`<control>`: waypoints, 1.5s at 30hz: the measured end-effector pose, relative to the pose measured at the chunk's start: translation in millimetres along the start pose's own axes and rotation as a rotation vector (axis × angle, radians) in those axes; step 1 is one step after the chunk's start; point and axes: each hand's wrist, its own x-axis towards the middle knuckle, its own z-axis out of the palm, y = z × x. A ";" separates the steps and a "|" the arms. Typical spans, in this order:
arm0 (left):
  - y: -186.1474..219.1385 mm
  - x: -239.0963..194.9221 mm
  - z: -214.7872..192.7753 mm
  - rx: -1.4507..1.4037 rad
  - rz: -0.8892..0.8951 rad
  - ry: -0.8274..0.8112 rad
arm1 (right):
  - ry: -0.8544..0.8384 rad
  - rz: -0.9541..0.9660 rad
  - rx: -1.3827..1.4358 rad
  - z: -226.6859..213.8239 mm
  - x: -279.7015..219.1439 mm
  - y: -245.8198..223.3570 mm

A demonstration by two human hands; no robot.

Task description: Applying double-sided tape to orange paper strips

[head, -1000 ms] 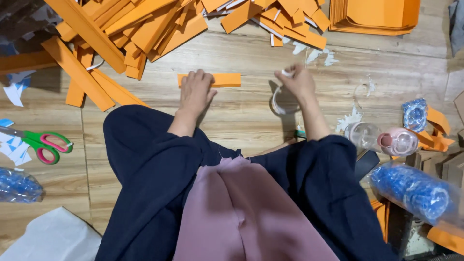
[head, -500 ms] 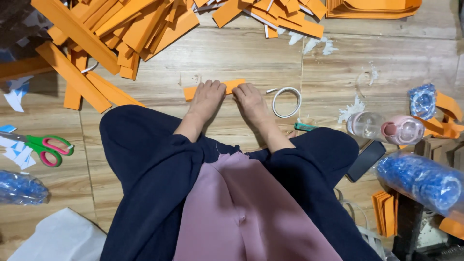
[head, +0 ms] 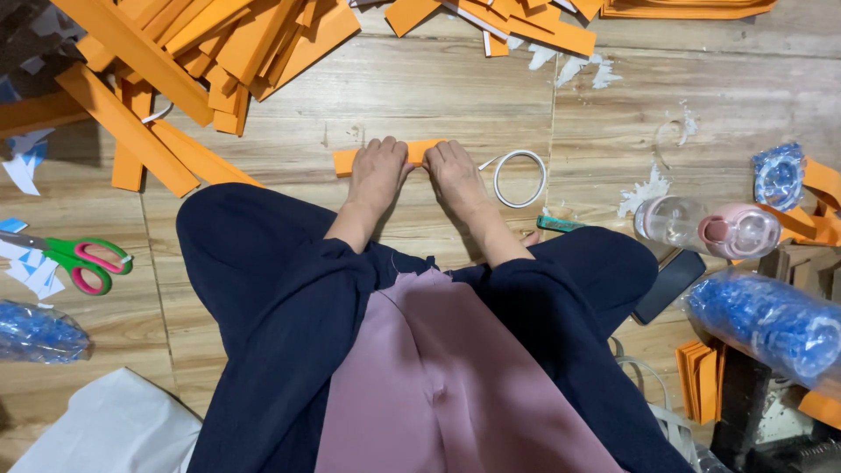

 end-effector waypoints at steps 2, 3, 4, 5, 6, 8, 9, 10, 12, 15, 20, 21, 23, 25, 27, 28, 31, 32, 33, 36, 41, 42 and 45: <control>1.7 0.3 0.6 -0.012 -0.021 -0.009 | -0.026 0.030 0.053 -1.2 1.9 -0.1; 2.4 0.5 0.6 -0.023 -0.043 -0.016 | -0.050 0.058 0.105 -1.8 3.2 -0.2; 3.2 2.1 -2.3 -0.024 -0.043 -0.018 | -0.051 0.059 0.106 -9.2 8.9 -0.1; 4.2 2.4 -4.8 -0.058 -0.072 -0.024 | -0.151 0.153 0.203 -16.3 13.7 -0.7; 5.1 2.8 -7.2 -0.091 -0.101 -0.031 | -0.251 0.248 0.300 -23.3 18.5 -1.3; 1.9 5.7 -2.0 -0.111 -0.126 -0.058 | -0.324 0.310 0.311 -21.0 25.0 4.2; -0.5 7.6 0.3 -0.129 -0.152 -0.080 | -0.395 0.370 0.320 -19.3 29.2 7.1; -0.9 9.8 -1.0 -0.128 -0.154 -0.082 | -0.396 0.370 0.323 -19.0 32.9 10.6; 0.4 11.2 -1.9 -0.140 -0.185 -0.110 | -0.465 0.381 0.319 -18.8 37.1 16.7; -4.1 20.0 7.9 -0.098 -0.225 -0.185 | -0.542 0.333 0.194 8.9 35.7 29.3; -5.4 34.9 16.1 -0.036 -0.230 -0.306 | -0.617 0.289 0.183 11.2 37.7 33.8; -6.4 34.9 20.9 -0.003 -0.223 -0.314 | -0.623 0.265 0.179 13.4 36.3 33.6; -4.6 33.2 13.7 0.001 -0.220 -0.315 | -0.579 0.264 0.236 1.9 34.5 29.7; 1.3 31.2 -1.5 0.006 -0.212 -0.308 | -0.526 0.264 0.286 -16.3 33.4 23.4; 10.0 22.6 -22.8 -0.056 -0.173 -0.259 | -0.363 0.163 0.261 -38.4 29.8 10.1; 15.0 16.2 -27.3 -0.057 -0.171 -0.257 | -0.362 0.164 0.259 -41.8 25.7 5.5; 24.7 1.8 -38.1 -0.082 -0.135 -0.144 | -0.168 0.114 0.200 -40.5 15.3 -2.6; 25.1 -0.1 -39.5 -0.093 -0.134 -0.114 | -0.116 0.112 0.200 -33.3 11.7 -2.2; 25.8 -0.1 -41.2 -0.104 -0.129 -0.083 | -0.063 0.112 0.195 -26.7 8.7 -0.5; 20.2 -0.8 -32.3 -0.115 -0.130 -0.073 | -0.077 0.101 0.170 -21.4 6.5 1.6; 18.5 4.3 -22.2 -0.150 -0.202 -0.106 | -0.163 0.133 0.141 -16.4 9.0 0.7; 19.2 6.4 -21.1 -0.160 -0.240 -0.138 | -0.210 0.154 0.130 -15.4 9.7 1.1; 15.5 16.4 -2.9 -0.122 -0.313 -0.201 | -0.320 0.228 0.131 -6.1 15.6 5.4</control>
